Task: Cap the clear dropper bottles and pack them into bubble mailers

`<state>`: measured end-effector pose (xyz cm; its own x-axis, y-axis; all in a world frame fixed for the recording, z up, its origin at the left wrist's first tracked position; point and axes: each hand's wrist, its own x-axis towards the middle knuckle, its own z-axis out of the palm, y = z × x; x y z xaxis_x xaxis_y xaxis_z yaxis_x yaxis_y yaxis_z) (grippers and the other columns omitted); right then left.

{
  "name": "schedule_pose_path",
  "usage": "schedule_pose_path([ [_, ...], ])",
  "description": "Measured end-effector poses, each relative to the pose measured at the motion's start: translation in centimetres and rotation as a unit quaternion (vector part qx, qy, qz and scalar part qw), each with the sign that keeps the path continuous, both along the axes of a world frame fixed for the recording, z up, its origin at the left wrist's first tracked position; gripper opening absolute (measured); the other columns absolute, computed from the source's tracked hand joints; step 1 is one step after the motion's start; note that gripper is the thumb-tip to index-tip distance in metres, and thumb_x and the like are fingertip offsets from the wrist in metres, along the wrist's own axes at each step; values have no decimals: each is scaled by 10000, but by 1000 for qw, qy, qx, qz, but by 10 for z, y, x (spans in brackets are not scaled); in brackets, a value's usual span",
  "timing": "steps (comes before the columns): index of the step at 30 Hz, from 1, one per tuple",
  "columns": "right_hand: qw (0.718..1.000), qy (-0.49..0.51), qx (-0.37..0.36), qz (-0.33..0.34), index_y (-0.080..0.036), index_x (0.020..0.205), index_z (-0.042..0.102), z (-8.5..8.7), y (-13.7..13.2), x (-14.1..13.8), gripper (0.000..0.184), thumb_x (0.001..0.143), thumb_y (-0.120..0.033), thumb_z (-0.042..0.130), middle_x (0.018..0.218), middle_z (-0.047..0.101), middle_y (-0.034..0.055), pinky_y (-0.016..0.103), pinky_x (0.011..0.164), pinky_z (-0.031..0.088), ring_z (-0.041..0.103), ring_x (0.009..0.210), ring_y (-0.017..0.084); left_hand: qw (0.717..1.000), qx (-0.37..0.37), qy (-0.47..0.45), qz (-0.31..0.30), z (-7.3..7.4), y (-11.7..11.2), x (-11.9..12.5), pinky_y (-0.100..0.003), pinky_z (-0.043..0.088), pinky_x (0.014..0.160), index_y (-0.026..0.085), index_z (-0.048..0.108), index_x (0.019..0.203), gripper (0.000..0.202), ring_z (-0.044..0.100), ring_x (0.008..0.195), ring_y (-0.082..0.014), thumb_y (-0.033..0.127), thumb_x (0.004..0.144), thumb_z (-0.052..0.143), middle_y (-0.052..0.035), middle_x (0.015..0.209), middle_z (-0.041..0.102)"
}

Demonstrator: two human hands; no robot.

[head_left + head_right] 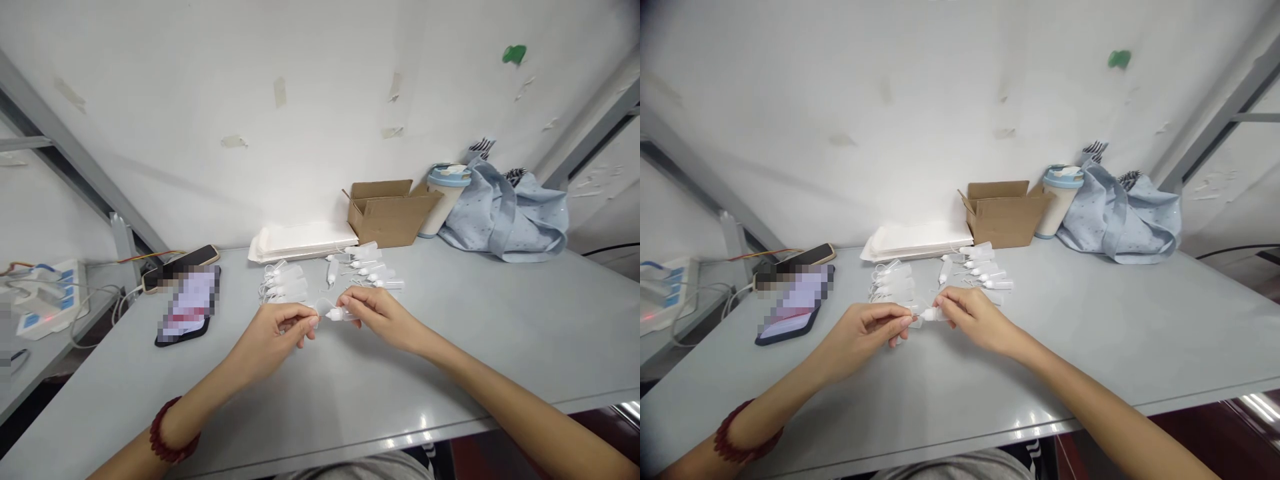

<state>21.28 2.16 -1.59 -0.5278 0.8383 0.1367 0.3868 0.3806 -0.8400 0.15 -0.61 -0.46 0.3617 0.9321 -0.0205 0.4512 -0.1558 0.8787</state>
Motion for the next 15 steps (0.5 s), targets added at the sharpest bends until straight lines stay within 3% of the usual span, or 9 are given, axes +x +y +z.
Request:
schedule_pose_path([
  [8,1000,-21,-4,4,-162,672,530,0,0,0,207,826,-148,393,546,432,-48,210,492,283,378,504,83,998,9,26,-59,-2,-1,1,-203,419,575,154,639,726,224,533,584,-103,259,859,494,6,666,608],
  [15,999,-32,30,-9,-169,643,479,-9,-2,-7,185,798,-148,381,541,393,-52,202,493,274,344,508,81,997,9,38,-69,-7,-3,3,-192,405,553,148,633,709,218,528,565,-100,231,849,488,6,643,601],
])
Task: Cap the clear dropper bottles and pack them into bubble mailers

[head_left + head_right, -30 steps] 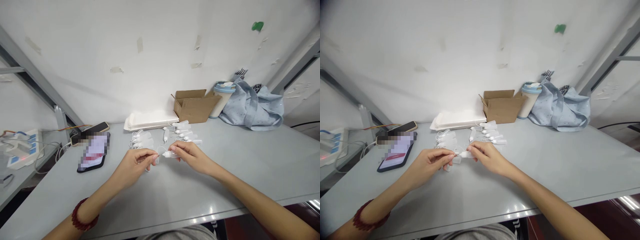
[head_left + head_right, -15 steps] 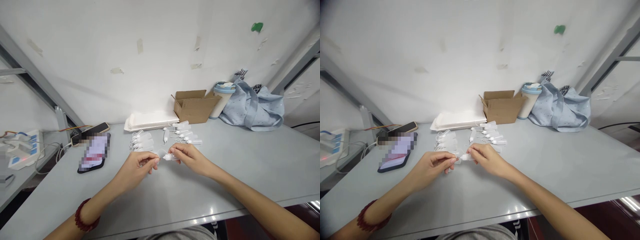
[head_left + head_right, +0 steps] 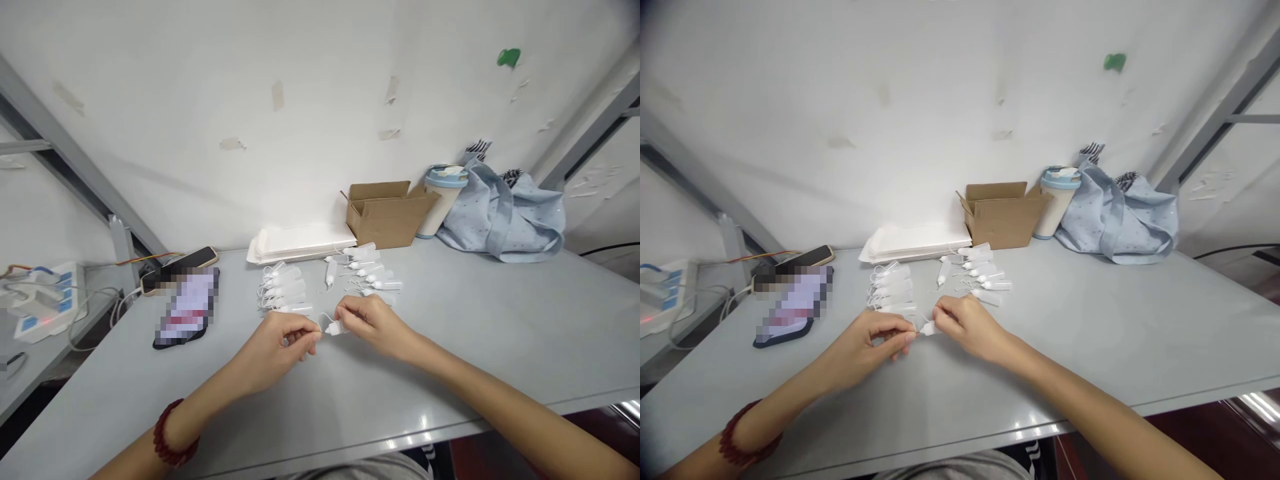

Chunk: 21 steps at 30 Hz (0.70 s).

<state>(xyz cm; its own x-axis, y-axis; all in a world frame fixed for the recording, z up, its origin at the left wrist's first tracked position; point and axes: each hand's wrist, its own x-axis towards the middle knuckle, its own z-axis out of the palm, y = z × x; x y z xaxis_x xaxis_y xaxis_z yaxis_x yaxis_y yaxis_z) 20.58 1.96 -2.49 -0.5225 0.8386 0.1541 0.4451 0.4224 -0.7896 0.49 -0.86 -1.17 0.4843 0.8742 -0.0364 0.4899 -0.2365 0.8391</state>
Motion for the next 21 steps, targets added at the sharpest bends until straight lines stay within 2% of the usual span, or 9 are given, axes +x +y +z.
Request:
schedule_pose_path([
  [5,1000,-24,11,-1,-173,633,464,-4,0,-1,193,803,-159,373,532,377,-55,206,492,267,330,504,83,1000,-17,1,11,-4,-1,4,-200,410,556,144,628,701,226,526,569,-108,249,843,488,-1,636,594],
  [13,999,-18,40,1,-179,667,456,-5,-3,-3,208,843,-159,347,558,406,-48,214,523,291,364,522,90,1000,4,12,20,-3,0,3,-206,405,556,151,634,708,243,525,576,-112,266,851,475,2,629,586],
  [21,999,-14,36,-6,-184,672,443,-9,-2,-4,220,873,-182,352,536,384,-58,217,519,281,351,500,89,999,-6,-1,38,-6,-1,5,-216,416,554,154,633,730,221,531,566,-118,275,843,487,-3,631,605],
])
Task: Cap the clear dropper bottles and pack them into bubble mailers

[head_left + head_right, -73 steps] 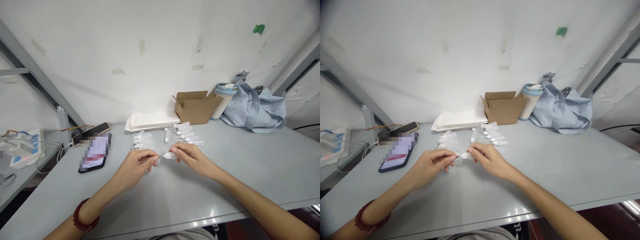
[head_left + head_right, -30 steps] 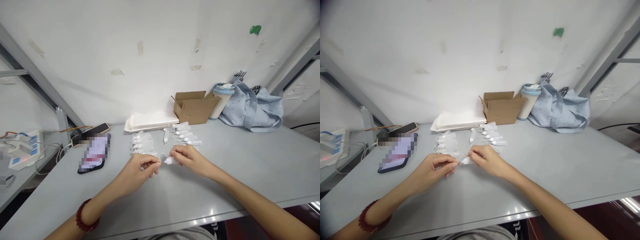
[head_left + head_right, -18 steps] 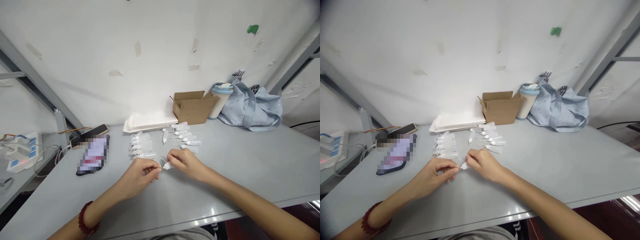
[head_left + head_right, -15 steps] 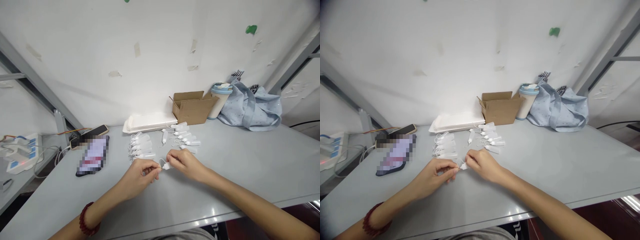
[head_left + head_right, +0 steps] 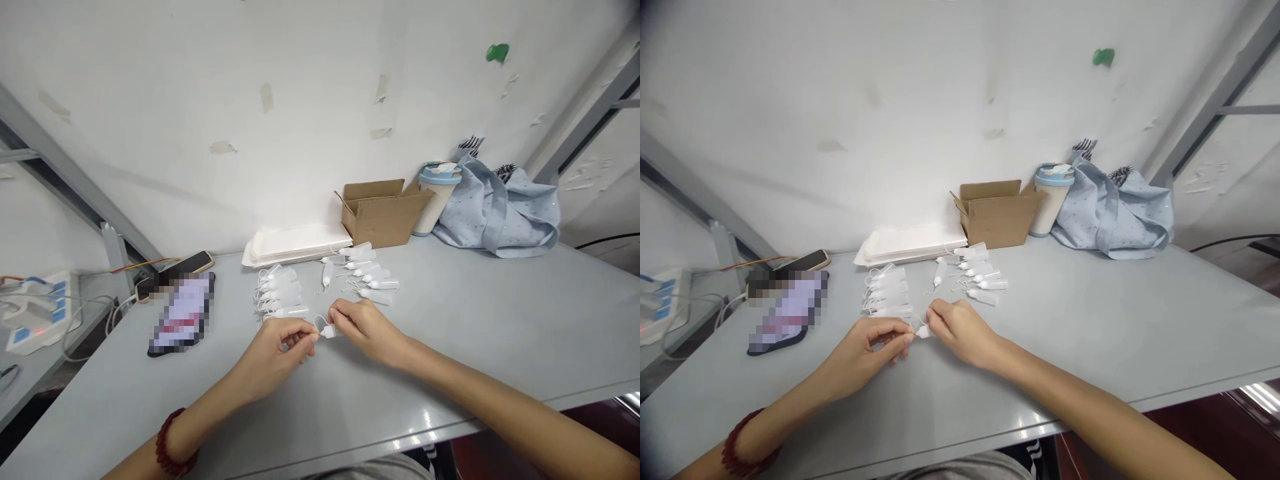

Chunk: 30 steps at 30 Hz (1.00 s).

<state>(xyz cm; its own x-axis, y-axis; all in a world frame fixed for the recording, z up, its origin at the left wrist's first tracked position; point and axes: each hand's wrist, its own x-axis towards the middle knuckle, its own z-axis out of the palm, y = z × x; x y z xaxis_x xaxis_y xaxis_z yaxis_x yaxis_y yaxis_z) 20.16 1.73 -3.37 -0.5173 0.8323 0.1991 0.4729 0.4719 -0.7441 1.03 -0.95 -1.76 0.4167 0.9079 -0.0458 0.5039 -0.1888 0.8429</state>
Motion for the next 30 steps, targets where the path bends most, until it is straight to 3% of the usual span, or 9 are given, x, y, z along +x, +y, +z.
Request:
schedule_pose_path([
  [4,998,29,-55,-22,-176,685,480,2,1,0,230,876,-185,352,540,427,-52,217,531,301,401,523,94,1000,21,-16,10,-1,1,-1,-218,426,558,157,656,778,189,536,559,-116,259,834,507,-9,660,635],
  [7,994,52,-93,-25,-169,712,520,4,2,0,238,881,-203,357,527,441,-54,216,527,308,415,521,97,996,89,-5,23,-1,2,0,-217,424,565,154,666,776,125,532,572,-116,233,796,571,-13,673,648],
  [10,993,63,-95,-26,-166,716,530,4,3,2,240,885,-220,368,527,447,-57,218,524,306,413,513,94,988,152,13,29,0,3,0,-215,423,573,147,673,798,93,533,582,-114,208,774,608,-19,694,661],
  [17,996,45,-75,-33,-168,733,542,4,3,2,240,890,-219,366,532,450,-53,223,523,307,421,516,98,981,194,21,15,1,4,-2,-213,420,562,170,670,785,132,545,600,-120,211,832,555,-24,714,667],
  [22,1000,17,11,-6,-168,738,530,2,4,2,266,919,-222,343,550,448,-46,226,540,328,417,512,96,970,240,32,2,-4,2,-2,-218,417,556,159,659,805,156,535,598,-122,180,852,513,-38,716,661],
  [25,991,-42,119,38,-166,791,535,0,13,10,264,939,-282,351,647,517,0,251,591,365,463,591,123,963,266,37,2,-4,4,-5,-223,416,558,163,657,795,167,549,611,-130,186,859,505,-41,711,664],
  [30,957,-139,256,-7,-156,984,541,-1,37,33,250,943,-337,374,928,581,109,322,720,434,519,875,218,947,307,31,93,3,17,-21,-237,430,601,167,657,756,153,567,635,-137,221,843,544,-29,722,676],
])
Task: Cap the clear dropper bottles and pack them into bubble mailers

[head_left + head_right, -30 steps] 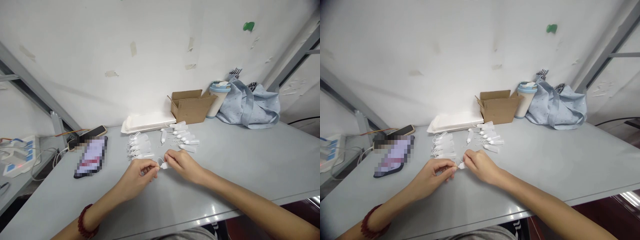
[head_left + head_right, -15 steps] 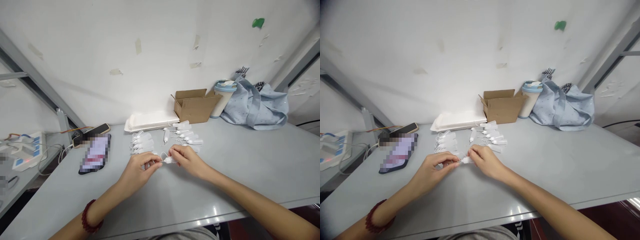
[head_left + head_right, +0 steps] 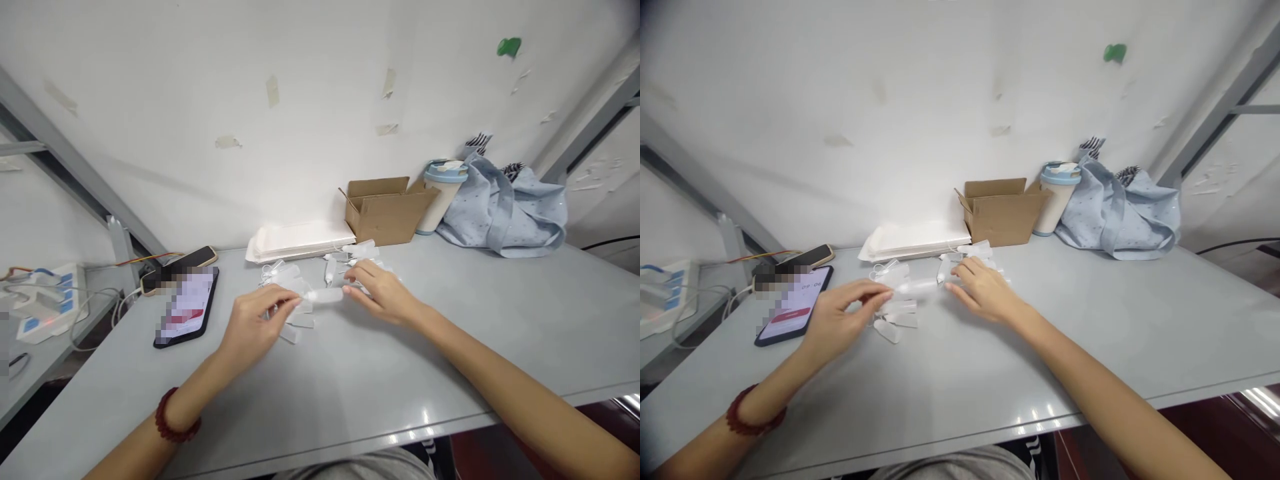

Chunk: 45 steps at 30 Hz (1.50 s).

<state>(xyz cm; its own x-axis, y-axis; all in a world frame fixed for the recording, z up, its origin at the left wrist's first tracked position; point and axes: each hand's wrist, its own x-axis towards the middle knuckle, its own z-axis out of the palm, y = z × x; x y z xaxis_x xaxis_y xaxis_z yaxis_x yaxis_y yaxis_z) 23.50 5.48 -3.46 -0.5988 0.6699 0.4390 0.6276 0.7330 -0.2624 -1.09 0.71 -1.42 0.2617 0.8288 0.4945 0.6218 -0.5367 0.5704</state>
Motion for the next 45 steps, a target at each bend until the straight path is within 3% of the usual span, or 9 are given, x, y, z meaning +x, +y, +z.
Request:
schedule_pose_path([
  [5,988,-125,91,-31,-124,1154,514,-10,20,1,287,935,-260,389,1196,551,168,407,835,434,474,1105,294,978,-21,-91,188,6,24,-27,-252,466,642,192,682,771,144,596,653,-152,317,770,611,-1,747,694],
  [8,967,-203,143,-54,-128,1261,463,-20,29,-9,361,910,-146,381,1397,415,160,468,864,413,370,1249,355,961,-53,-119,242,0,39,-41,-256,470,633,196,694,777,176,609,662,-166,351,741,619,1,714,693],
  [12,956,-246,159,-32,-188,1320,425,-29,34,-17,505,848,-12,382,1461,338,119,485,926,372,318,1314,328,957,-88,-126,245,-13,53,-48,-268,468,642,187,703,762,198,609,669,-176,362,706,628,-16,734,704],
  [20,951,-247,183,-36,-169,1187,510,-29,32,-21,387,867,-3,371,1287,513,146,423,859,376,488,1084,291,963,-151,-88,207,-13,57,-51,-255,444,552,184,707,721,185,587,579,-170,340,663,625,-5,641,695],
  [26,954,-232,186,-21,-130,966,585,-32,34,-21,266,868,-9,369,1027,588,147,374,745,370,507,911,268,961,-132,-77,232,-15,60,-57,-257,448,603,136,653,995,351,617,727,-197,316,707,562,-40,793,685],
  [32,966,-176,188,1,-129,974,568,-30,38,-17,293,858,23,346,1014,593,136,359,787,355,504,963,246,965,-39,-65,250,-8,47,-43,-255,436,619,148,624,1031,321,604,746,-176,307,774,516,-46,840,658],
  [38,987,-58,146,25,-130,1058,509,-14,16,-29,201,922,-112,362,991,599,113,338,779,386,503,935,216,986,-64,-42,149,3,15,-11,-234,421,557,188,620,1032,279,584,739,-160,362,843,509,-35,889,651],
  [42,995,13,62,72,-132,1081,510,-4,-6,-33,209,921,-161,378,905,572,114,341,702,416,487,812,218,995,-98,-34,5,0,2,3,-231,457,606,189,551,1152,326,572,763,-143,320,855,523,-37,937,633],
  [45,995,21,41,89,-124,1071,514,-2,-15,-33,218,929,-178,358,883,557,119,351,694,424,475,788,216,994,-101,-17,-24,-4,1,6,-226,450,584,185,524,1195,373,554,712,-128,294,840,560,-37,941,628],
])
